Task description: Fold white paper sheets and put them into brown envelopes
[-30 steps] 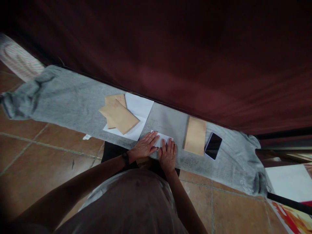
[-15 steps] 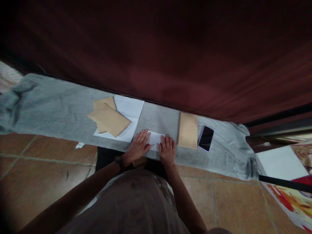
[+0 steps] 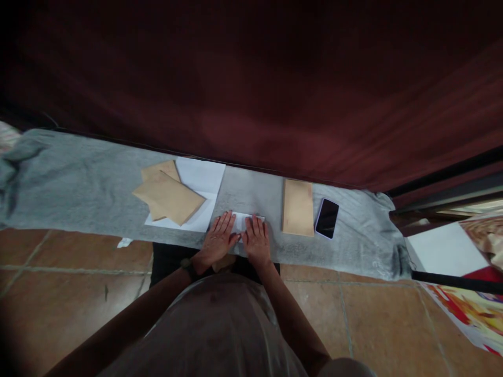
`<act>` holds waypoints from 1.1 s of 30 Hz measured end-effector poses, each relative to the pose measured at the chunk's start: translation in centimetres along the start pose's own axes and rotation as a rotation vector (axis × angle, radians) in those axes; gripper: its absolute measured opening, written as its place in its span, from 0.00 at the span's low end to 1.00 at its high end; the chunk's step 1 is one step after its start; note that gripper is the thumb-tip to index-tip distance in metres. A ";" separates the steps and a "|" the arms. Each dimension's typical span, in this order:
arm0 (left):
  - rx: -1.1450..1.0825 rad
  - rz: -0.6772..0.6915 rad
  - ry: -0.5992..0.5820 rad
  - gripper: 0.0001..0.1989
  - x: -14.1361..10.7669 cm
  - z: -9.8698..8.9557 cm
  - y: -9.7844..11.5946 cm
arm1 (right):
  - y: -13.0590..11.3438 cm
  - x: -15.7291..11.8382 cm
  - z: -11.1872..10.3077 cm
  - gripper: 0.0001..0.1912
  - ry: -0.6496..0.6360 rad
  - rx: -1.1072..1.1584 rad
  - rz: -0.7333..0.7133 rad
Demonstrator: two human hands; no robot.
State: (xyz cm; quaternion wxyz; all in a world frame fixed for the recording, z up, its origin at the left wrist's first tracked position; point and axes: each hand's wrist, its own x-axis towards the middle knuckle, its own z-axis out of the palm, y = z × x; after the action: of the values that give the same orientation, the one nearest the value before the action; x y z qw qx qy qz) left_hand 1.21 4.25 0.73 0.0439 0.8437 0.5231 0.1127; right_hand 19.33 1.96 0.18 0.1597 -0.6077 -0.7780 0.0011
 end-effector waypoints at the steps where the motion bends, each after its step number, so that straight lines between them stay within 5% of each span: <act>1: 0.002 0.000 0.004 0.34 -0.2 0.0 0.0 | -0.1 -0.1 0.2 0.28 0.004 -0.006 0.008; 10: -0.005 0.012 0.029 0.33 -3.3 -0.9 -0.6 | 0.5 -0.9 0.5 0.29 0.029 -0.044 0.032; 18: 0.023 0.043 -0.019 0.30 -3.5 -1.1 -0.7 | 0.7 -1.1 0.6 0.30 0.018 -0.052 0.039; 26: -0.019 0.273 -0.071 0.29 -3.8 -2.2 0.0 | 0.5 -0.8 0.2 0.30 -0.025 -0.070 0.040; 33: -0.041 0.305 -0.057 0.33 -4.7 -2.6 -0.7 | 2.0 -2.6 -1.1 0.28 -0.076 -0.063 -0.024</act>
State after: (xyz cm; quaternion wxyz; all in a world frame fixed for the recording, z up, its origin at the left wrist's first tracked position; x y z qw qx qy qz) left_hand -2.03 0.31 2.42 0.0584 0.9151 0.3850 0.1048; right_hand 22.04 -0.17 0.18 0.1107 -0.6026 -0.7903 -0.0024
